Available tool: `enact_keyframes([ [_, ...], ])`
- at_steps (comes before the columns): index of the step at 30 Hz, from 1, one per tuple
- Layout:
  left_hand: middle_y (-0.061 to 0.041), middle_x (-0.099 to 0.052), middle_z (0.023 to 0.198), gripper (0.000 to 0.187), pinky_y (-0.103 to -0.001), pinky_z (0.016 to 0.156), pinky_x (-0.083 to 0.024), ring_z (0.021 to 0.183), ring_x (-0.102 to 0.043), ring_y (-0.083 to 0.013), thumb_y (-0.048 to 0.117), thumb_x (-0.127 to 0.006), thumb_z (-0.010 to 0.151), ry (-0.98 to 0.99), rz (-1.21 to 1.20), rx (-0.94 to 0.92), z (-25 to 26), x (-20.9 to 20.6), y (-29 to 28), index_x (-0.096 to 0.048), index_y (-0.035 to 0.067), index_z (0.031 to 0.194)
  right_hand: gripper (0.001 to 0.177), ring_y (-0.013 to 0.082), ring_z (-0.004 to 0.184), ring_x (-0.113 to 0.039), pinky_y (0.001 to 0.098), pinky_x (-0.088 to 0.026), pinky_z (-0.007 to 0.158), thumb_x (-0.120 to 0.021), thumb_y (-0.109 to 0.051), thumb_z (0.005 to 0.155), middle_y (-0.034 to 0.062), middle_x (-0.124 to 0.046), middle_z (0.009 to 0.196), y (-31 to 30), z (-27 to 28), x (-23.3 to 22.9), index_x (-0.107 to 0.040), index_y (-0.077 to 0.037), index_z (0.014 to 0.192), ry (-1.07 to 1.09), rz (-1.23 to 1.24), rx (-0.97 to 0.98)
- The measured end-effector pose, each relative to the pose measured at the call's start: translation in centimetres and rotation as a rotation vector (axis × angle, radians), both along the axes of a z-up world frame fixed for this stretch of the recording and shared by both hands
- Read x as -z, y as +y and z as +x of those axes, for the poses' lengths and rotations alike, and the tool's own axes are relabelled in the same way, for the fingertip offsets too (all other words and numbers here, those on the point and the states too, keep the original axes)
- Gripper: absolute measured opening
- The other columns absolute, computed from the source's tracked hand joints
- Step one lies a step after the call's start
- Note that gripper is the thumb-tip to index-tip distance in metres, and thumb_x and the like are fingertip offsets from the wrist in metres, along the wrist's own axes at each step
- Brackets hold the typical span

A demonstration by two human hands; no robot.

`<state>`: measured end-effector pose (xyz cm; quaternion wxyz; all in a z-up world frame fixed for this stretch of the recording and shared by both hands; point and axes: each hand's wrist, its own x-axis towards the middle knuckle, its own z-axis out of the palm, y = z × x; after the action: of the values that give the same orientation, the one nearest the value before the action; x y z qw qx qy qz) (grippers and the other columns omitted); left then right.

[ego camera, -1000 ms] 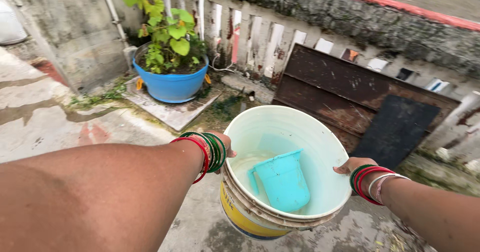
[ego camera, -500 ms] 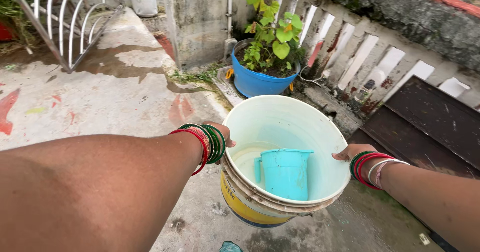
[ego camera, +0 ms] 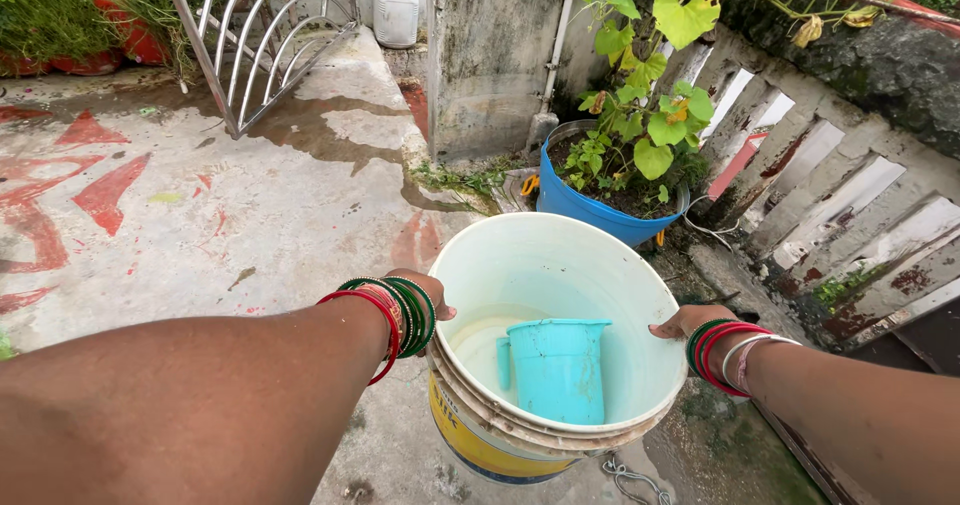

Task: The person removes dead leaves and weeds from potted plants by hand, carries a bucket of water to another potted plant, clears debris around the stems, and waters the plant using a plastic mug.

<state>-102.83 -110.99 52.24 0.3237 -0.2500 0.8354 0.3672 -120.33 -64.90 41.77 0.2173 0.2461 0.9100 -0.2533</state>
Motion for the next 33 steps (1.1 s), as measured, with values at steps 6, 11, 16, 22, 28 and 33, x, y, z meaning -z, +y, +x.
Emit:
enact_keyframes([
  [6, -0.016, -0.069, 0.128, 0.056, -0.044, 0.107, -0.050, 0.123, -0.066, -0.0294, 0.050, -0.066, 0.097, 0.049, -0.333, 0.342, -6.4, 2.4, -0.6, -0.068, 0.007, 0.133, 0.060, 0.0259, 0.111, -0.073, 0.0368, -0.051, 0.099, -0.091, -0.047, 0.072, 0.0130, -0.080, 0.116, -0.6, -8.4, 0.6, -0.082, -0.006, 0.116, -0.065, 0.161, -0.321],
  [11, -0.016, -0.071, 0.128, 0.057, -0.043, 0.106, -0.052, 0.121, -0.069, -0.0292, 0.052, -0.060, 0.099, 0.114, -0.357, 0.478, -11.1, 3.5, -1.4, -0.067, 0.008, 0.134, 0.059, 0.0283, 0.112, -0.075, 0.0397, -0.052, 0.100, -0.096, -0.035, 0.070, 0.0154, -0.081, 0.118, -1.4, -12.3, 0.0, -0.081, -0.002, 0.116, 0.020, 0.034, -0.074],
  [16, -0.015, -0.071, 0.128, 0.056, -0.046, 0.109, -0.044, 0.124, -0.066, -0.0285, 0.053, -0.059, 0.099, 0.100, -0.375, 0.519, -16.6, 4.1, -2.7, -0.068, 0.009, 0.134, 0.058, 0.0273, 0.112, -0.072, 0.0381, -0.051, 0.100, -0.088, -0.049, 0.075, 0.0121, -0.080, 0.116, -2.6, -15.7, -0.9, -0.081, -0.008, 0.115, -0.131, 0.269, -0.319],
  [22, -0.013, -0.071, 0.129, 0.055, -0.050, 0.114, -0.033, 0.127, -0.063, -0.0276, 0.054, -0.058, 0.099, 0.101, -0.399, 0.630, -23.8, 5.1, -5.2, -0.069, 0.012, 0.133, 0.056, 0.0303, 0.108, -0.076, 0.0437, -0.054, 0.098, -0.099, -0.024, 0.067, 0.0166, -0.081, 0.113, -4.5, -18.9, -0.1, -0.081, 0.001, 0.113, 0.059, -0.028, 0.173],
  [28, -0.012, -0.070, 0.130, 0.053, -0.054, 0.119, -0.021, 0.130, -0.059, -0.0266, 0.054, -0.057, 0.100, 0.130, -0.420, 0.730, -28.6, 3.5, -7.6, -0.070, 0.015, 0.132, 0.056, 0.0244, 0.101, -0.077, 0.0376, -0.055, 0.094, -0.096, -0.039, 0.068, 0.0146, -0.083, 0.108, -6.3, -23.5, 1.0, -0.086, -0.002, 0.108, -0.058, 0.100, -0.008],
  [33, -0.013, -0.070, 0.130, 0.054, -0.050, 0.114, -0.033, 0.128, -0.061, -0.0277, 0.054, -0.059, 0.099, 0.124, -0.392, 0.647, -35.5, 5.7, -10.8, -0.069, 0.012, 0.132, 0.049, 0.0293, 0.099, -0.077, 0.0419, -0.054, 0.091, -0.097, -0.022, 0.068, 0.0171, -0.082, 0.107, -10.8, -27.8, 1.3, -0.081, 0.002, 0.108, 0.032, -0.121, 0.303],
])
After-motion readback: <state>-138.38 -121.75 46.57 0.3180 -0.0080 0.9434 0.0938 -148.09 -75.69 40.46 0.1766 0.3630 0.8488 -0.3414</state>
